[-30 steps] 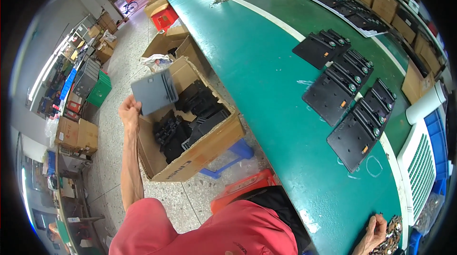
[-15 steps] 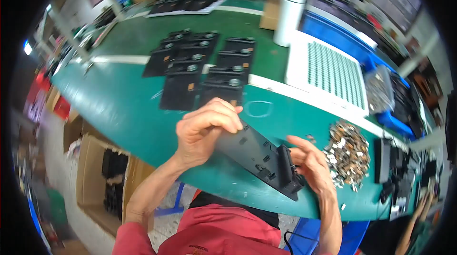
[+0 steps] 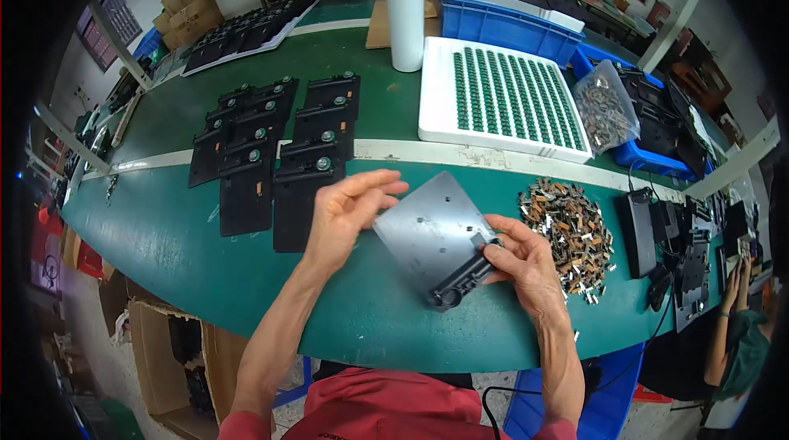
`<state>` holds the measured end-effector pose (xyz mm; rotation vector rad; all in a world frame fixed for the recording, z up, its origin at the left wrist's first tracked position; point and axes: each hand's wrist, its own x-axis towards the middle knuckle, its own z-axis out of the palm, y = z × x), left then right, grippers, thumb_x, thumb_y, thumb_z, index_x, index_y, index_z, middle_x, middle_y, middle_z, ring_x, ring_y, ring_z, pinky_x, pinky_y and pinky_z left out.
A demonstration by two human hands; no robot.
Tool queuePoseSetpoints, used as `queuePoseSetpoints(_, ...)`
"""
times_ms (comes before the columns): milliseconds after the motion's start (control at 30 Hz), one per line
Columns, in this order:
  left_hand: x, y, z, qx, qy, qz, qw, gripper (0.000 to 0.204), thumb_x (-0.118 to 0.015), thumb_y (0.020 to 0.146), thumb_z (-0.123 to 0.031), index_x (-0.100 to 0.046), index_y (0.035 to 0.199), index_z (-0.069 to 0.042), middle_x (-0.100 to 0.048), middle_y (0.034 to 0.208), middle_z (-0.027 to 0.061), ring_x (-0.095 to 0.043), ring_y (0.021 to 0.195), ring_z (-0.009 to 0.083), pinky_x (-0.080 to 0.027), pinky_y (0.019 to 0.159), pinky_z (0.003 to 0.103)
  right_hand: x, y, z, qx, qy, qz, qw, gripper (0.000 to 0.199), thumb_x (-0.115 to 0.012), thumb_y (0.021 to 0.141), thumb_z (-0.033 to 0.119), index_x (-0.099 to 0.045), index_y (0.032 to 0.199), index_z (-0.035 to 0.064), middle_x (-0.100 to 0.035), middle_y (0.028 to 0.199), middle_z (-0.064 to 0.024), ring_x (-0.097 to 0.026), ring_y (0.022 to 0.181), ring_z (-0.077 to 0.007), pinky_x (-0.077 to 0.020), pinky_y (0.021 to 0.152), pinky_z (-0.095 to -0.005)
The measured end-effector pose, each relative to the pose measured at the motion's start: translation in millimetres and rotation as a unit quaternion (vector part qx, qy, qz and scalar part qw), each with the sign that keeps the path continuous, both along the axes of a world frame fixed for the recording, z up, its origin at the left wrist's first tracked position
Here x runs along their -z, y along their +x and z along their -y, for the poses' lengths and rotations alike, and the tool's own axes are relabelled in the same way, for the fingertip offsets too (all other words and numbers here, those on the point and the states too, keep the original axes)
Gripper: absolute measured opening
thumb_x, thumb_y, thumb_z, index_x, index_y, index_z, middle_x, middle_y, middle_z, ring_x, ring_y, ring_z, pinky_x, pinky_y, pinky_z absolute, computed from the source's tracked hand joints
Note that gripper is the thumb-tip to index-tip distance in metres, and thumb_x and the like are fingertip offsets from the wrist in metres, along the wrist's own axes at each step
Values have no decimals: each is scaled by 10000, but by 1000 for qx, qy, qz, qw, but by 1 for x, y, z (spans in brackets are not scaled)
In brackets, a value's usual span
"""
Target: The person assembles electronic parts into black plastic housings by hand, taking components from a component tray and inserting them into the housings.
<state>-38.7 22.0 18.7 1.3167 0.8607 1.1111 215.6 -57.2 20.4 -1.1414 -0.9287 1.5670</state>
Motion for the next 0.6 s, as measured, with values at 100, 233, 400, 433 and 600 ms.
queuePoseSetpoints(100,-5,10,12,24,108,-99,989,431,-606,872,6,-584,1303,10,-571,1328,127,-579,1154,193,-493,919,283,0,5,3,42,-14,-8,999,447,-648,880,13,-513,1304,-38,-693,1033,-105,-696,827,-143,-596,633,-247)
queuePoseSetpoints(233,-15,25,33,60,275,-266,922,763,-823,707,-247,-524,1378,-39,-361,1493,242,-362,1379,384,-321,1121,449,-1,3,5,78,-8,-17,997,439,-642,889,28,-488,1292,-53,-694,1015,-127,-699,804,-154,-605,601,-233)
queuePoseSetpoints(400,-3,36,40,128,277,-330,893,851,-853,661,-200,-484,1413,-54,-289,1524,263,-295,1405,417,-314,1131,464,0,-2,8,62,-19,89,994,508,-653,892,42,-441,1344,-51,-684,1002,-117,-682,825,-143,-596,626,-238)
queuePoseSetpoints(433,-1,35,39,146,263,-361,883,855,-852,658,-190,-479,1416,-54,-292,1524,262,-300,1401,418,-316,1132,467,-1,-5,7,51,-18,114,992,516,-663,889,49,-443,1345,-53,-679,1011,-115,-675,846,-140,-592,646,-245)
queuePoseSetpoints(600,3,25,30,176,236,-366,883,837,-838,658,-169,-492,1411,-49,-323,1526,239,-310,1408,394,-323,1133,462,5,1,5,42,7,208,977,482,-705,881,132,-531,1286,-65,-677,1014,-101,-649,816,-130,-553,656,-253)
